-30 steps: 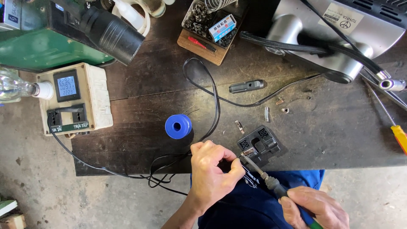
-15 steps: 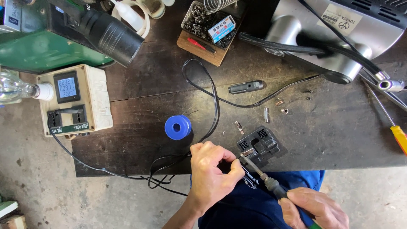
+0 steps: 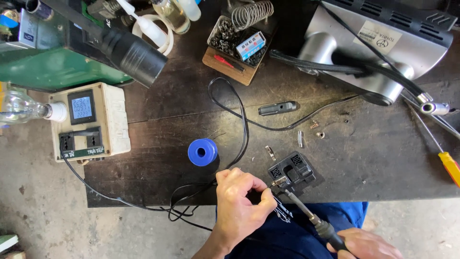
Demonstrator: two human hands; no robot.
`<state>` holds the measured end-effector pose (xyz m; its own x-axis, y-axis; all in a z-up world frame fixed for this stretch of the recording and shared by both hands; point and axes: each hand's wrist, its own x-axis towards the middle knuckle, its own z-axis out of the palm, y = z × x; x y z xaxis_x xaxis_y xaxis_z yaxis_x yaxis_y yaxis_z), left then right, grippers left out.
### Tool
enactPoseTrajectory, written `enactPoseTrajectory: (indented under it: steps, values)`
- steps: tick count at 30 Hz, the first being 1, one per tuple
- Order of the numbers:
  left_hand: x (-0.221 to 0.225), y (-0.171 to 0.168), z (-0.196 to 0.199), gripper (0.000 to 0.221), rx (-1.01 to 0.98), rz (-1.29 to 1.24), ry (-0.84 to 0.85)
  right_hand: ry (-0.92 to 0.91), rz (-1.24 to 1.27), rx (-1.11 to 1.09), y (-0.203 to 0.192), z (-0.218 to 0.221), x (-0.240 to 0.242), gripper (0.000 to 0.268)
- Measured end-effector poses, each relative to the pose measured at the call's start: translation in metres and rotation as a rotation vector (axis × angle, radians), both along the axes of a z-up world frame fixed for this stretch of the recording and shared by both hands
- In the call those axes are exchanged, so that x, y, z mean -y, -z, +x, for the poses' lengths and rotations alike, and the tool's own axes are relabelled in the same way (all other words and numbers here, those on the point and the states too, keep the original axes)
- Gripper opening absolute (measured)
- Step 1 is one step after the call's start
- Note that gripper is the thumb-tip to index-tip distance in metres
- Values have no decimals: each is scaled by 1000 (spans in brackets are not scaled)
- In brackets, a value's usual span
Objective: Stripping insulation from wires, twisting them together, and soldering the joint to a connector on a workbench.
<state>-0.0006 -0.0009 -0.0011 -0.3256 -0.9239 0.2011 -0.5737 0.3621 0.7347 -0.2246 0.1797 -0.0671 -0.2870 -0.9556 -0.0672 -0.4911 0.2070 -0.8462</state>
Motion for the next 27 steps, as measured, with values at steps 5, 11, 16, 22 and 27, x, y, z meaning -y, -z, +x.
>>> enactPoseTrajectory:
  steps: [5,11,16,22,27]
  values:
    - [-1,-1,0,18,3,18,-6,-843,1085,-89,74,-52,-25,11]
    - [-1,1,-1,19,7,10,-9,-328,1594,-161,23,-21,32,9]
    - [0,0,-1,18,9,22,-7,-294,1595,-107,17,-25,35,14]
    - [0,3,-1,18,12,17,-10,-263,1563,-70,-3,-24,43,16]
    - [0,1,-1,17,10,30,-10,-347,1483,-41,-6,-26,42,12]
